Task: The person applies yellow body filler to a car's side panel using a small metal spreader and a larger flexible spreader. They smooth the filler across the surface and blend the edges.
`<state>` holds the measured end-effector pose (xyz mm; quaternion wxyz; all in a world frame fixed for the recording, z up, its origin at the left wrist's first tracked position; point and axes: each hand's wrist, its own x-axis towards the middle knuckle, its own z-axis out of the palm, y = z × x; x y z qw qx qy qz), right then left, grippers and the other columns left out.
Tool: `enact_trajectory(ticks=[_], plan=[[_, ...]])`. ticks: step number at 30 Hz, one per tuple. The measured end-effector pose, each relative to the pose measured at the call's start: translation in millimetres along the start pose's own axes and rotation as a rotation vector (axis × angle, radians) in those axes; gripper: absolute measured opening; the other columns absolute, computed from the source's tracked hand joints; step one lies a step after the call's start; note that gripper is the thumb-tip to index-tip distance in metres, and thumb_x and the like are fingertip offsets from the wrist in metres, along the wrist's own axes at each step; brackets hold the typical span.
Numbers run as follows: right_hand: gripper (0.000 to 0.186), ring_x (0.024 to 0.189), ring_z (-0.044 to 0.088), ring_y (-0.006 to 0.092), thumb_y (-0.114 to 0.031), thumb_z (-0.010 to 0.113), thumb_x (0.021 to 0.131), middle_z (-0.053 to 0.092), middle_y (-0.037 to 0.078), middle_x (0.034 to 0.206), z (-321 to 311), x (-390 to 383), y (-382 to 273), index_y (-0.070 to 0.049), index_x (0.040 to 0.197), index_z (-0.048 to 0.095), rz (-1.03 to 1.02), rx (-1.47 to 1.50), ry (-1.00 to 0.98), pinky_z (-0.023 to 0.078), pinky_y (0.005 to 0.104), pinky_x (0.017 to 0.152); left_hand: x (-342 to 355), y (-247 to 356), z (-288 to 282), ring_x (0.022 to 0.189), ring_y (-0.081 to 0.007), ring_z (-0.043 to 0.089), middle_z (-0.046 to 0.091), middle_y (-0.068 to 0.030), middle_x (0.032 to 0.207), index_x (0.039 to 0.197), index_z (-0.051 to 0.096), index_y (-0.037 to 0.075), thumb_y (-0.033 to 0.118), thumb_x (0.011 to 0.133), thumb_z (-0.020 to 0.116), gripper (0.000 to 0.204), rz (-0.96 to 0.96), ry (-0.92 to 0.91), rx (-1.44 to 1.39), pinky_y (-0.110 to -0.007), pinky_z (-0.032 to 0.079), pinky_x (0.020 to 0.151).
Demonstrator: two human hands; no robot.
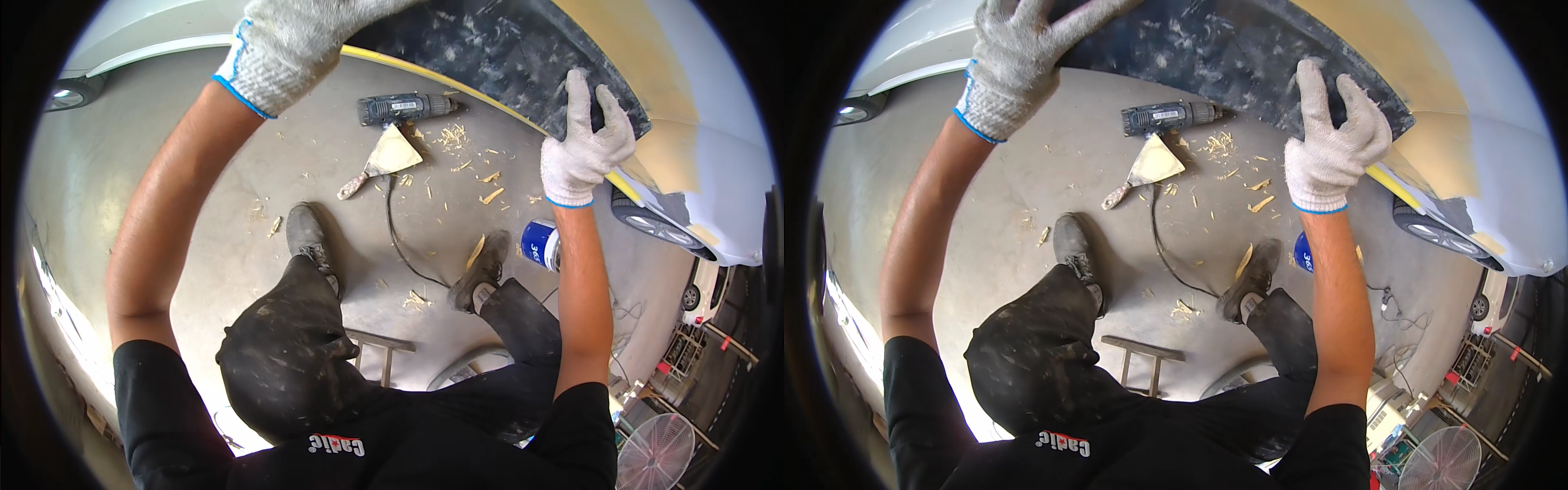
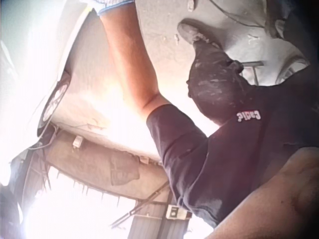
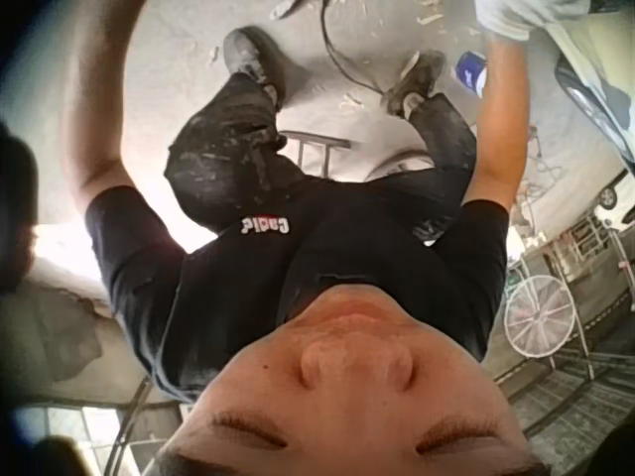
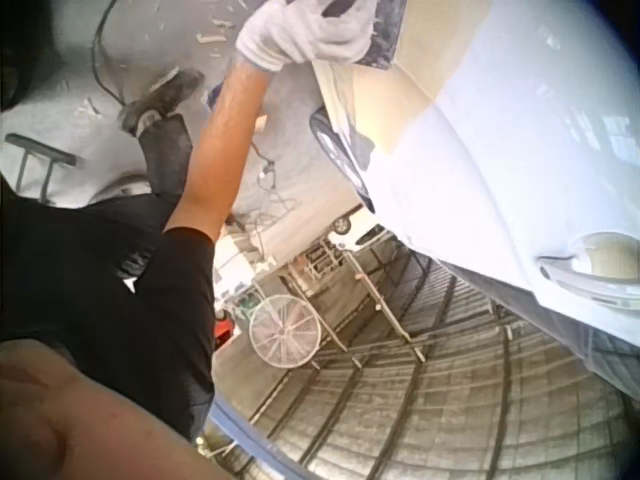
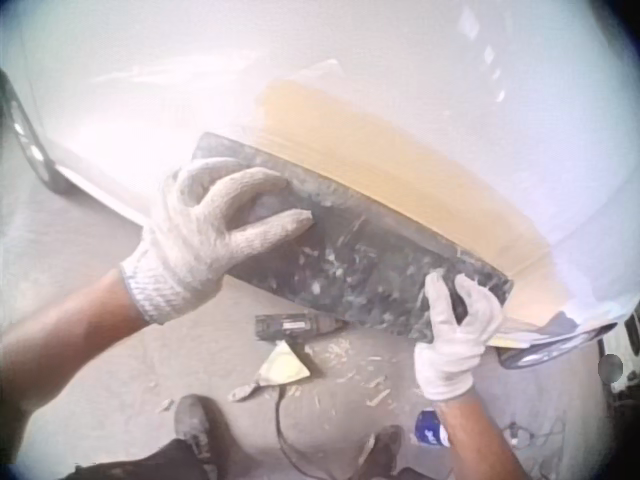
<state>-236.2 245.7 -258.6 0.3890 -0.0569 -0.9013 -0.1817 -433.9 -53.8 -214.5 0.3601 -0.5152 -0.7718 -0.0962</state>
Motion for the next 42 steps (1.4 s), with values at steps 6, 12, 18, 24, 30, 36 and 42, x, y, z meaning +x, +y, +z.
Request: enact_trajectory(ticks=[6,12,18,24,30,36,42], plan=[[0.059,0.125,0.048,0.0298,-0.015,0.086,0.078,0.061,0.000,0.129,25.0,-24.5,-8.8,-0.032,0.133,0.077,-0.059,-0.049,0.017,0.045,0.0461,0.107,-43.7,-5.3,30.9,0.128,-0.0307,0.058,0.060,-0.0033,0.147,0.148,0.063,0.041,-0.007,0.078,0.068,0.085,-0.014,-0.022,-0.010,-0.046,0.050,0.107],[0.086,0.130,0.044,0.0327,0.000,0.074,0.065,0.057,0.003,0.139,24.4,-40.8,-25.8,-0.034,0.145,0.071,-0.093,-0.010,-0.054,0.043,0.0486,0.113,-68.5,-2.2,46.7,0.125,-0.0271,0.055,0.063,0.0023,0.140,0.142,0.068,0.045,-0.002,0.074,0.068,0.083,-0.049,0.043,0.033,-0.045,0.043,0.105],[0.038,0.121,0.052,0.0223,-0.028,0.074,0.096,0.060,-0.004,0.128,29.3,-50.6,-45.6,-0.040,0.131,0.075,-0.119,-0.065,0.041,0.046,0.0461,0.104,-94.3,7.9,56.2,0.126,-0.0296,0.054,0.061,-0.0016,0.142,0.142,0.068,0.041,0.002,0.078,0.071,0.075,-0.070,-0.028,0.009,-0.050,0.042,0.110],[0.055,0.119,0.053,0.0252,-0.019,0.065,0.087,0.057,0.000,0.131,9.0,-91.2,-67.9,-0.035,0.139,0.069,-0.122,0.208,-0.249,0.047,0.0498,0.105,-150.5,43.3,48.0,0.131,-0.0321,0.056,0.061,-0.0063,0.145,0.149,0.062,0.027,0.006,0.084,0.068,0.068,-0.158,-0.293,-0.140,-0.051,0.043,0.111],[0.056,0.117,0.054,0.0261,-0.020,0.063,0.086,0.058,0.002,0.129,-59.8,-93.6,-69.5,-0.032,0.141,0.067,-0.156,0.270,-0.324,0.046,0.0519,0.105,-170.9,74.3,-17.1,0.130,-0.0306,0.057,0.061,-0.0048,0.143,0.147,0.064,0.025,0.000,0.078,0.065,0.072,-0.217,-0.307,-0.239,-0.052,0.043,0.112],[0.057,0.116,0.054,0.0272,-0.019,0.063,0.086,0.058,0.002,0.127,-151.4,-53.8,-67.1,-0.030,0.142,0.066,-0.136,0.249,-0.271,0.047,0.0495,0.104,-121.4,50.5,-119.7,0.133,-0.0348,0.055,0.060,-0.0077,0.145,0.145,0.064,0.020,-0.009,0.071,0.065,0.080,-0.139,-0.274,-0.266,-0.051,0.043,0.113],[0.054,0.117,0.057,0.0264,-0.012,0.060,0.094,0.060,0.002,0.126,-244.1,-26.0,-54.7,-0.027,0.145,0.065,-0.080,0.288,-0.384,0.050,0.0451,0.102,-61.3,43.1,-235.1,0.128,-0.0384,0.059,0.065,-0.0121,0.137,0.140,0.067,0.015,-0.014,0.076,0.056,0.070,-0.033,-0.361,-0.279,-0.049,0.049,0.109]])
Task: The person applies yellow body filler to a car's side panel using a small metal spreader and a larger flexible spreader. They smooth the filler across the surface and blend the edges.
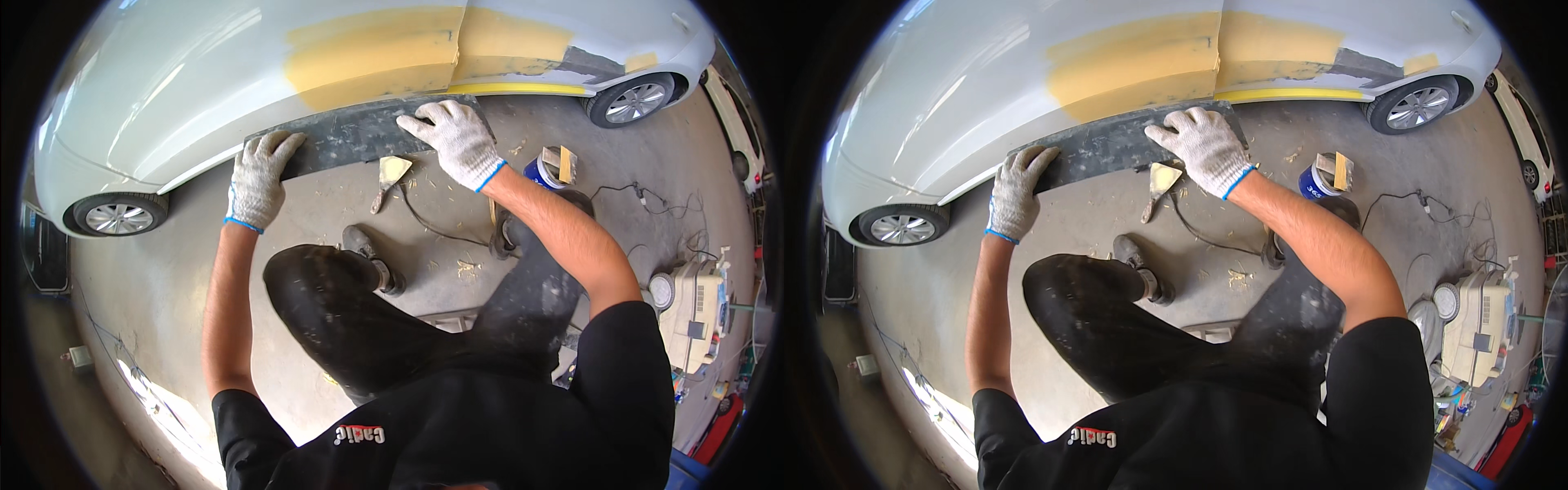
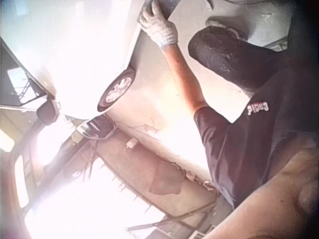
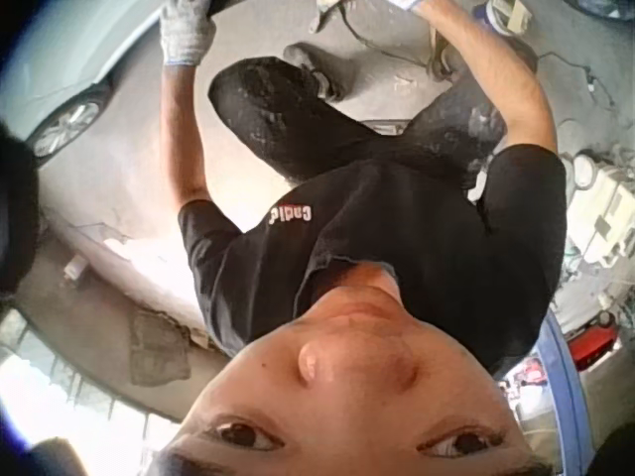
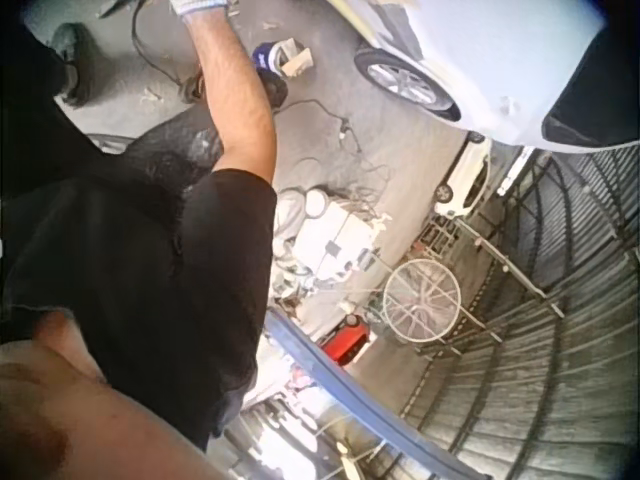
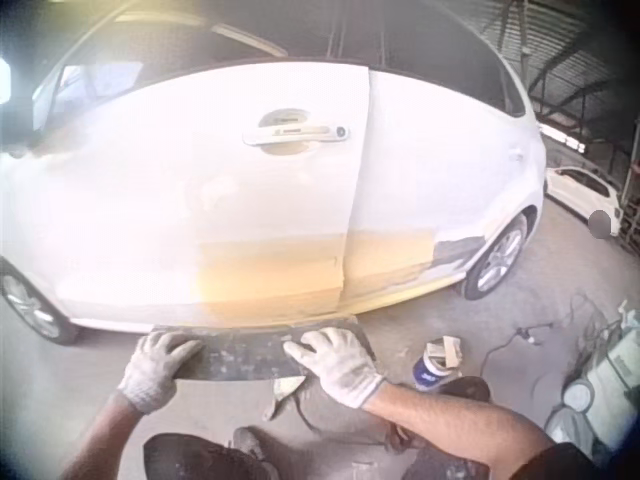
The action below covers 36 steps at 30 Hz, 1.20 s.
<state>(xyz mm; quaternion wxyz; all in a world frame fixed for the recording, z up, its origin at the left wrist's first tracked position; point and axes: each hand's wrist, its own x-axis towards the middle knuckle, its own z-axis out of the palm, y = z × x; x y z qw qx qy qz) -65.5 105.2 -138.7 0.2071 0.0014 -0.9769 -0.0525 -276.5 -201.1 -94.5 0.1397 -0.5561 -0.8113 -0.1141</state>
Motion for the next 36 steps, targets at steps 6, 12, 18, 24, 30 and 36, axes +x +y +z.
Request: enact_trajectory(ticks=[6,12,18,24,30,36], plan=[[0.055,0.119,0.060,0.0292,-0.018,0.069,0.092,0.063,0.003,0.131,-42.6,-0.3,-26.9,-0.028,0.146,0.064,-0.065,0.136,-0.046,0.052,0.0453,0.104,-54.3,39.7,-59.7,0.130,-0.0366,0.058,0.066,-0.0097,0.139,0.139,0.068,0.017,-0.012,0.077,0.057,0.069,-0.158,-0.056,0.015,-0.049,0.047,0.111],[0.065,0.123,0.060,0.0291,-0.021,0.081,0.083,0.064,0.006,0.132,-9.5,18.4,-51.9,-0.025,0.146,0.065,-0.234,0.247,-0.074,0.051,0.0439,0.108,-112.9,36.9,-48.9,0.125,-0.0370,0.060,0.069,-0.0111,0.131,0.132,0.071,0.016,-0.013,0.075,0.058,0.066,-0.283,-0.015,0.012,-0.048,0.049,0.108],[0.047,0.109,0.063,0.0238,-0.016,0.069,0.092,0.065,0.001,0.118,55.9,23.2,-39.3,-0.028,0.137,0.069,-0.210,0.164,0.006,0.054,0.0420,0.097,-102.7,14.1,36.1,0.125,-0.0356,0.061,0.070,-0.0091,0.129,0.129,0.074,0.017,-0.012,0.075,0.059,0.063,-0.366,0.043,-0.103,-0.048,0.048,0.110],[0.060,0.111,0.061,0.0288,0.003,0.061,0.084,0.067,0.003,0.120,71.5,21.2,6.8,-0.023,0.137,0.071,0.028,0.128,-0.129,0.053,0.0435,0.097,-1.5,-24.7,102.6,0.121,-0.0391,0.061,0.070,-0.0104,0.128,0.127,0.073,0.015,-0.014,0.073,0.058,0.063,-0.259,-0.016,-0.276,-0.048,0.050,0.106],[0.059,0.114,0.060,0.0319,0.001,0.058,0.085,0.066,0.006,0.124,53.6,-36.3,12.7,-0.020,0.138,0.069,0.311,0.008,-0.271,0.050,0.0458,0.101,57.9,-18.5,168.2,0.123,-0.0344,0.062,0.069,-0.0066,0.130,0.127,0.072,0.019,-0.001,0.081,0.067,0.050,0.004,-0.104,-0.428,-0.048,0.049,0.108],[0.056,0.116,0.062,0.0298,-0.001,0.059,0.086,0.067,0.006,0.121,-17.0,-89.3,4.4,-0.022,0.136,0.072,0.442,-0.187,-0.234,0.050,0.0442,0.102,82.5,37.4,180.9,0.124,-0.0363,0.061,0.067,-0.0076,0.132,0.132,0.070,0.020,-0.003,0.072,0.074,0.064,0.191,-0.023,-0.537,-0.048,0.051,0.106]])
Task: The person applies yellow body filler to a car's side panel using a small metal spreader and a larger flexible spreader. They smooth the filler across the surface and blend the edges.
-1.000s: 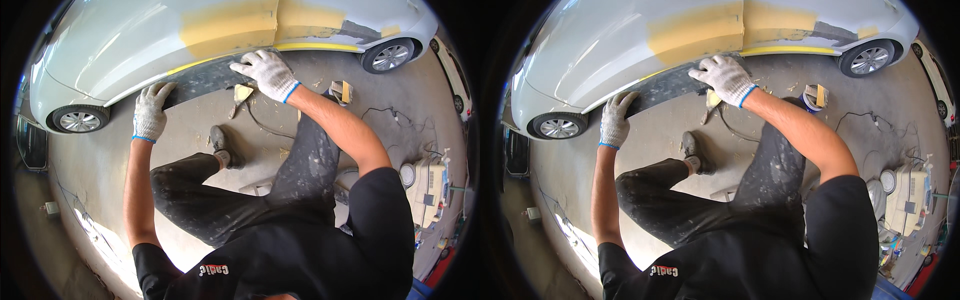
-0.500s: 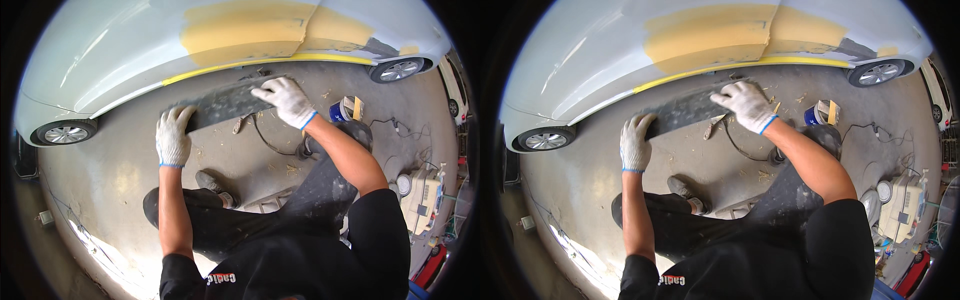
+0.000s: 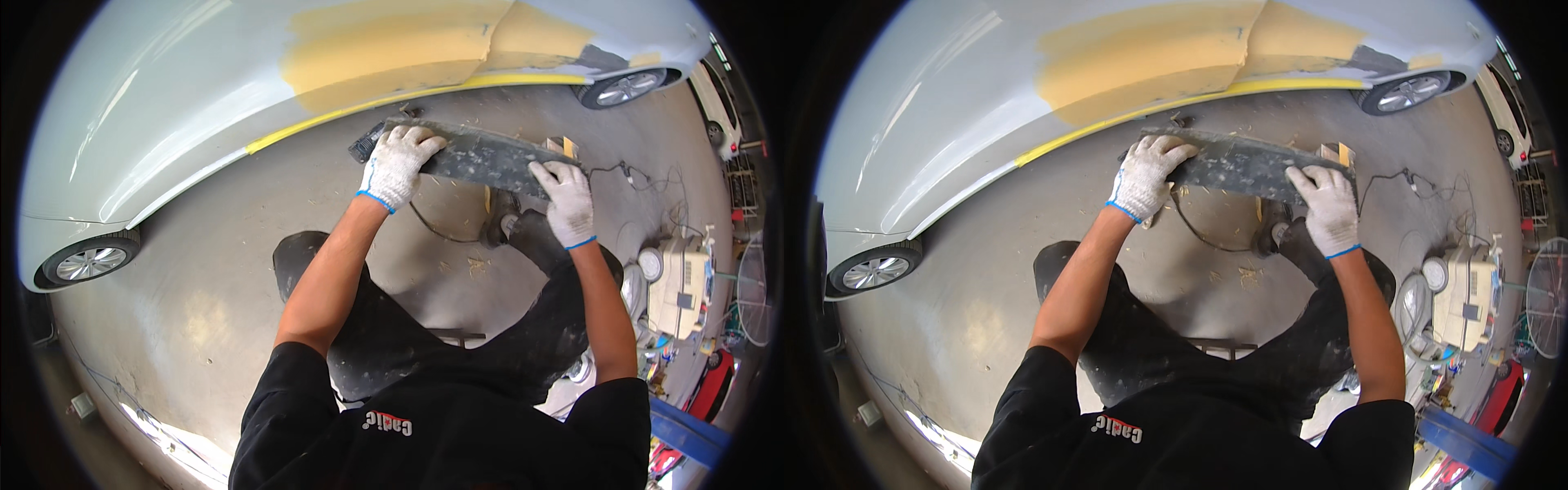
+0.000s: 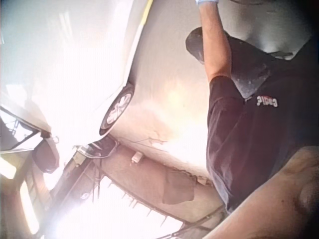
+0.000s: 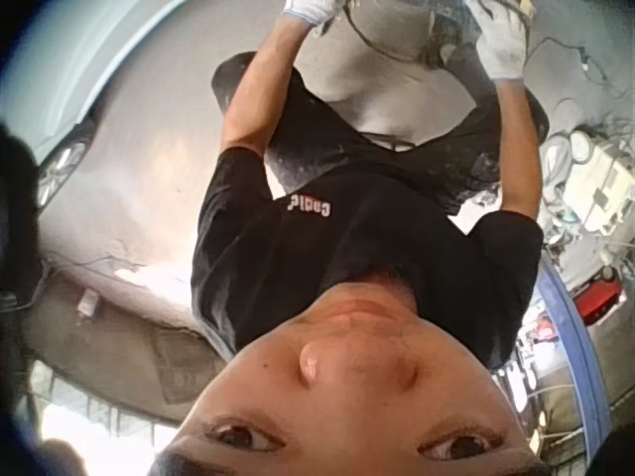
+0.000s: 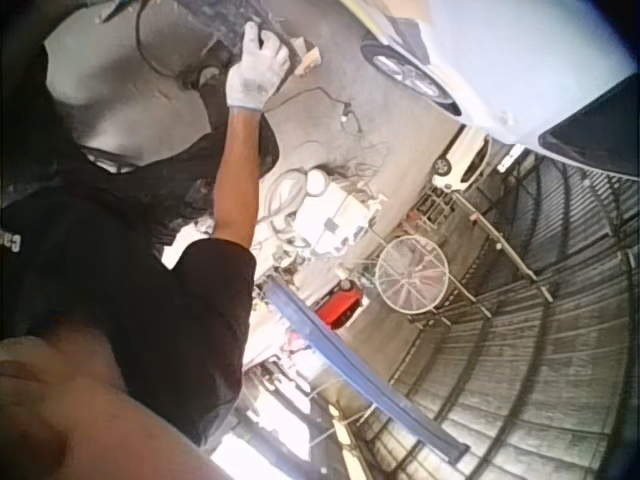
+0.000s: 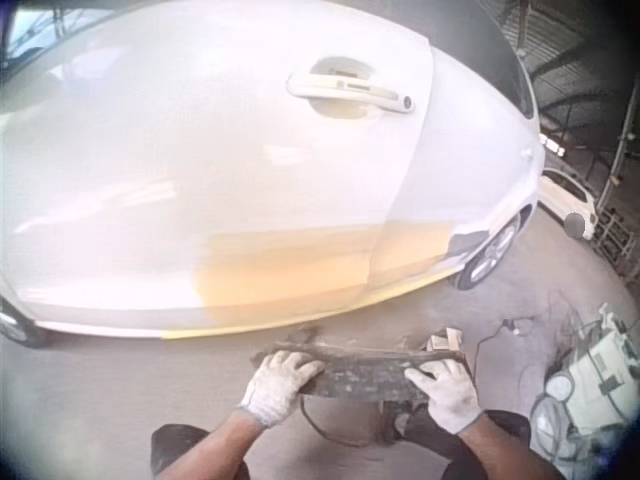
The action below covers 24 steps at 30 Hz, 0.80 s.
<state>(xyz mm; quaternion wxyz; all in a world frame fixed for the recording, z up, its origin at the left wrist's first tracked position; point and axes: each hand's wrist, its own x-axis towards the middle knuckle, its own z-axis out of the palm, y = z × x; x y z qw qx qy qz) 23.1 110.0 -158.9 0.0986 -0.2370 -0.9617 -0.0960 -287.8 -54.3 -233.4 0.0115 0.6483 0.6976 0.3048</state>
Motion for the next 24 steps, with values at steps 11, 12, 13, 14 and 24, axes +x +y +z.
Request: enact_trajectory(ticks=[11,12,13,14,24], plan=[[0.051,0.113,0.062,0.0278,-0.007,0.057,0.089,0.066,0.004,0.120,-54.7,17.1,25.2,-0.021,0.137,0.070,-0.212,-0.088,0.080,0.050,0.0437,0.100,-15.4,58.1,-30.6,0.120,-0.0372,0.063,0.072,-0.0096,0.126,0.127,0.074,0.017,-0.005,0.077,0.066,0.055,-0.079,0.245,0.036,-0.048,0.051,0.104],[0.051,0.113,0.062,0.0272,-0.008,0.057,0.089,0.066,0.003,0.120,-46.1,24.1,29.3,-0.022,0.137,0.070,-0.232,-0.071,0.104,0.050,0.0436,0.100,-16.6,59.7,-32.5,0.120,-0.0373,0.063,0.072,-0.0095,0.126,0.127,0.074,0.017,-0.008,0.076,0.063,0.058,-0.105,0.245,0.061,-0.048,0.051,0.104],[0.050,0.111,0.062,0.0261,-0.009,0.057,0.089,0.066,0.002,0.119,-33.3,31.1,32.5,-0.023,0.136,0.070,-0.264,-0.061,0.140,0.051,0.0433,0.098,-19.2,56.9,-33.6,0.121,-0.0372,0.062,0.070,-0.0090,0.128,0.129,0.073,0.018,-0.011,0.073,0.060,0.065,-0.128,0.216,0.111,-0.048,0.051,0.104],[0.050,0.109,0.062,0.0266,-0.008,0.058,0.089,0.066,0.002,0.119,-21.3,38.5,36.1,-0.022,0.135,0.071,-0.301,-0.025,0.165,0.052,0.0432,0.097,-19.9,55.3,-32.5,0.121,-0.0373,0.062,0.070,-0.0091,0.128,0.130,0.072,0.017,-0.012,0.071,0.059,0.067,-0.153,0.188,0.144,-0.048,0.051,0.105],[0.055,0.106,0.063,0.0286,-0.004,0.064,0.083,0.066,0.003,0.119,90.3,97.3,74.9,-0.020,0.135,0.072,-0.472,0.305,0.179,0.053,0.0440,0.096,6.9,80.2,-34.5,0.122,-0.0377,0.059,0.066,-0.0109,0.133,0.136,0.068,0.014,-0.015,0.072,0.056,0.071,-0.351,-0.040,0.463,-0.050,0.048,0.107]])
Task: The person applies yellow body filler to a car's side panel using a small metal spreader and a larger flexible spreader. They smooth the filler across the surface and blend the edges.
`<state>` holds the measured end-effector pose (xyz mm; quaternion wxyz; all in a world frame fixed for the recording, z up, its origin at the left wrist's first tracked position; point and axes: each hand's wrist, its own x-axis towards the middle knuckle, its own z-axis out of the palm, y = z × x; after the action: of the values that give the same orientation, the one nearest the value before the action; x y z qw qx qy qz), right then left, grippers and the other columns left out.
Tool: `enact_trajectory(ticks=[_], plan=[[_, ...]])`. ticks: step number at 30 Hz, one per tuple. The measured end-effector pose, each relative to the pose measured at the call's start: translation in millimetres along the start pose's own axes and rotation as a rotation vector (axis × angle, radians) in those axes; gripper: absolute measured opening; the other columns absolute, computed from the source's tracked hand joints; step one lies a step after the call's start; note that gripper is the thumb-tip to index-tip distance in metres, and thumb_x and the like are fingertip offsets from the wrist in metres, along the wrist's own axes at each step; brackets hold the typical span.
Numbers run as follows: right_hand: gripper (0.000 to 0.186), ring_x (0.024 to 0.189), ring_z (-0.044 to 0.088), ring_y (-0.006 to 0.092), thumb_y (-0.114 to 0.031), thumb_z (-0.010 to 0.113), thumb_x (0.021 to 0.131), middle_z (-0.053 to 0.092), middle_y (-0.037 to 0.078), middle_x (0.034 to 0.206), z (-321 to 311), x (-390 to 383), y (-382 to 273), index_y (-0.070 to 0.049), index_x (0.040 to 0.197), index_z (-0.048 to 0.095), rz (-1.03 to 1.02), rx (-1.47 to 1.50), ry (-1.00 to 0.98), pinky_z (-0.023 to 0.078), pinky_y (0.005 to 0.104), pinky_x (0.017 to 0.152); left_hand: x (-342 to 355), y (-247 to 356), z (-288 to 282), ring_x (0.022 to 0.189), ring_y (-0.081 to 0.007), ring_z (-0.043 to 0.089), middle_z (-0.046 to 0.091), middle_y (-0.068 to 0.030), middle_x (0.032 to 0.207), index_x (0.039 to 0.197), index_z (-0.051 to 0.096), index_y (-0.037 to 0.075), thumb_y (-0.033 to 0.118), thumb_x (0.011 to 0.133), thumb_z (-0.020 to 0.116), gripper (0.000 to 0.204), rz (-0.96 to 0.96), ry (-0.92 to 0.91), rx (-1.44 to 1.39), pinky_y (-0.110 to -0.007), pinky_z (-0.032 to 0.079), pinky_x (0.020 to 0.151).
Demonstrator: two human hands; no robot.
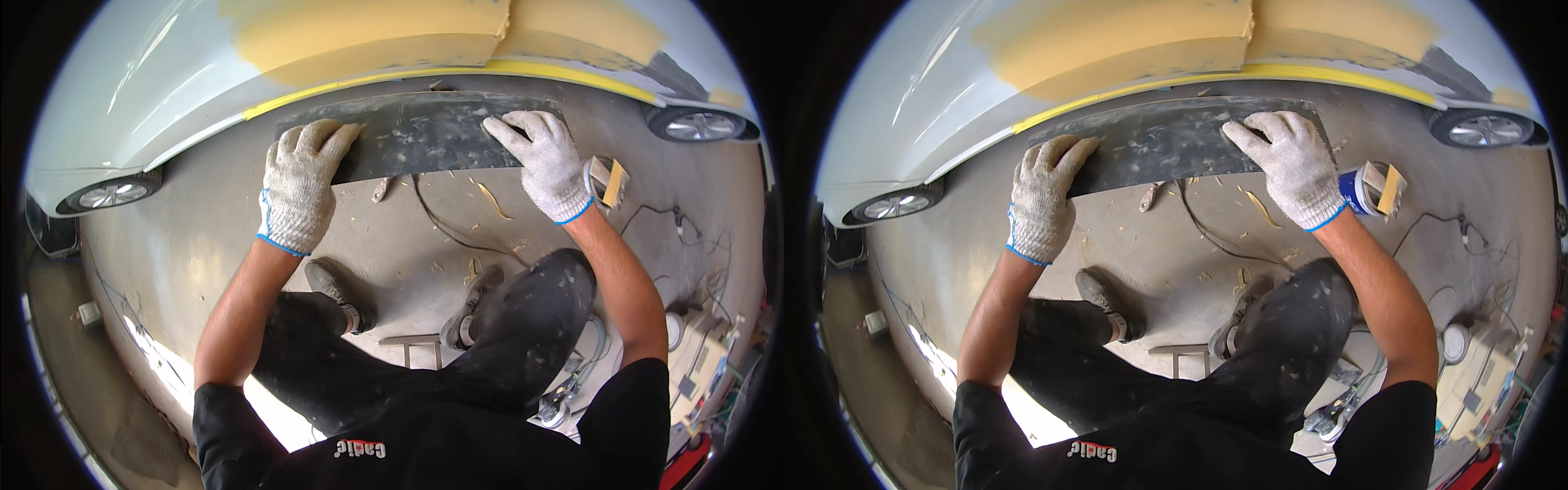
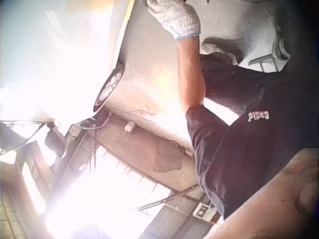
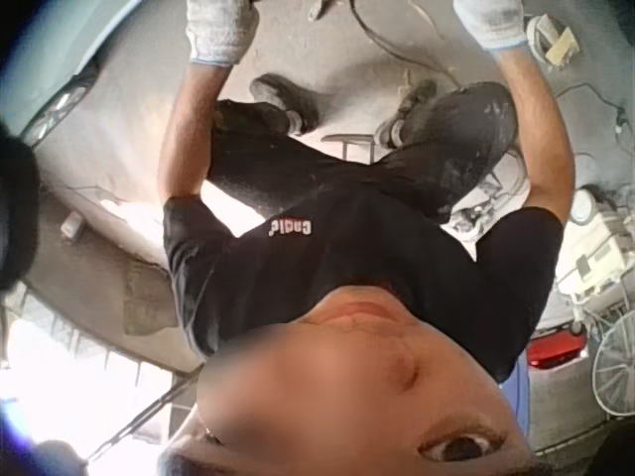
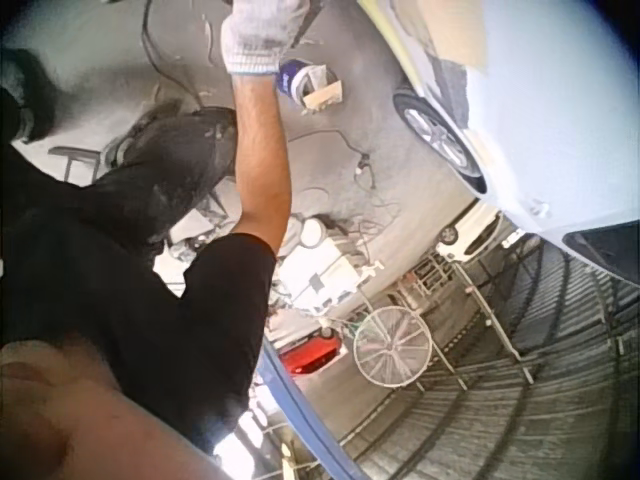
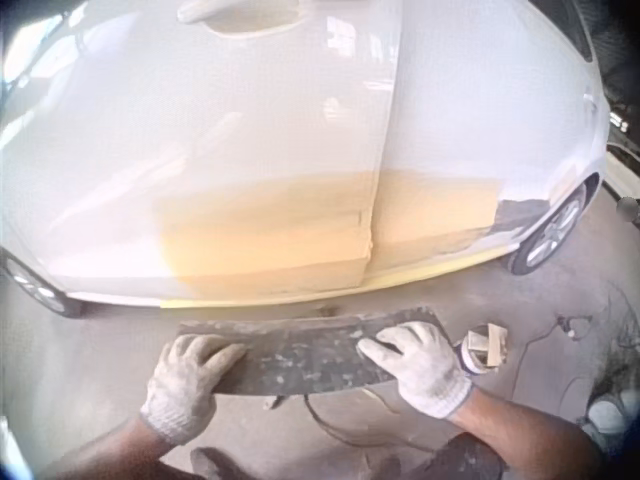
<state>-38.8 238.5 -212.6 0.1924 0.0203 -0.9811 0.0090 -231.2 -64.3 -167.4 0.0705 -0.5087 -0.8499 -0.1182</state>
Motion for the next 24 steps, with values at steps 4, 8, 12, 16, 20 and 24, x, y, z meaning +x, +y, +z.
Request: enact_trajectory(ticks=[4,8,12,16,20,24], plan=[[0.052,0.108,0.064,0.0276,-0.007,0.065,0.084,0.067,0.003,0.119,42.2,27.5,16.6,-0.020,0.133,0.074,-0.102,0.136,0.037,0.054,0.0427,0.096,-7.4,-6.2,1.1,0.124,-0.0359,0.057,0.062,-0.0097,0.136,0.140,0.065,0.014,-0.009,0.078,0.060,0.066,-0.098,-0.094,0.095,-0.051,0.046,0.107],[0.049,0.108,0.062,0.0261,-0.013,0.067,0.084,0.066,0.001,0.116,98.4,41.1,13.9,-0.022,0.132,0.075,-0.189,0.232,0.063,0.055,0.0422,0.096,-28.1,-13.7,21.4,0.126,-0.0363,0.055,0.060,-0.0106,0.136,0.141,0.064,0.013,-0.010,0.077,0.059,0.068,-0.228,-0.166,0.098,-0.051,0.044,0.110],[0.047,0.110,0.061,0.0255,-0.014,0.066,0.086,0.065,0.001,0.114,151.6,38.6,2.9,-0.022,0.131,0.074,-0.219,0.312,0.036,0.054,0.0419,0.097,-42.1,-21.7,48.1,0.125,-0.0393,0.058,0.063,-0.0146,0.134,0.139,0.065,0.010,-0.009,0.080,0.059,0.062,-0.282,-0.245,0.097,-0.049,0.048,0.107],[0.044,0.112,0.059,0.0262,-0.016,0.064,0.088,0.064,0.001,0.118,180.8,31.8,-19.7,-0.021,0.130,0.074,-0.153,0.306,-0.067,0.052,0.0432,0.100,-52.5,-58.1,86.3,0.128,-0.0387,0.057,0.060,-0.0156,0.139,0.143,0.063,0.009,-0.003,0.082,0.063,0.062,-0.247,-0.382,0.049,-0.050,0.047,0.109],[0.042,0.111,0.059,0.0262,-0.016,0.066,0.088,0.063,0.001,0.117,196.4,15.8,-21.0,-0.019,0.129,0.072,-0.050,0.336,-0.118,0.053,0.0438,0.099,-39.0,-82.3,116.8,0.126,-0.0379,0.058,0.060,-0.0147,0.139,0.143,0.062,0.009,0.001,0.084,0.064,0.060,-0.129,-0.442,-0.011,-0.051,0.048,0.110],[0.041,0.108,0.060,0.0280,-0.013,0.066,0.087,0.064,0.004,0.116,158.4,-12.8,-18.0,-0.017,0.127,0.073,0.066,0.267,-0.124,0.054,0.0450,0.101,-13.4,-62.3,105.7,0.129,-0.0370,0.058,0.061,-0.0144,0.141,0.144,0.062,0.008,0.002,0.084,0.064,0.060,0.035,-0.458,0.022,-0.050,0.050,0.110]])
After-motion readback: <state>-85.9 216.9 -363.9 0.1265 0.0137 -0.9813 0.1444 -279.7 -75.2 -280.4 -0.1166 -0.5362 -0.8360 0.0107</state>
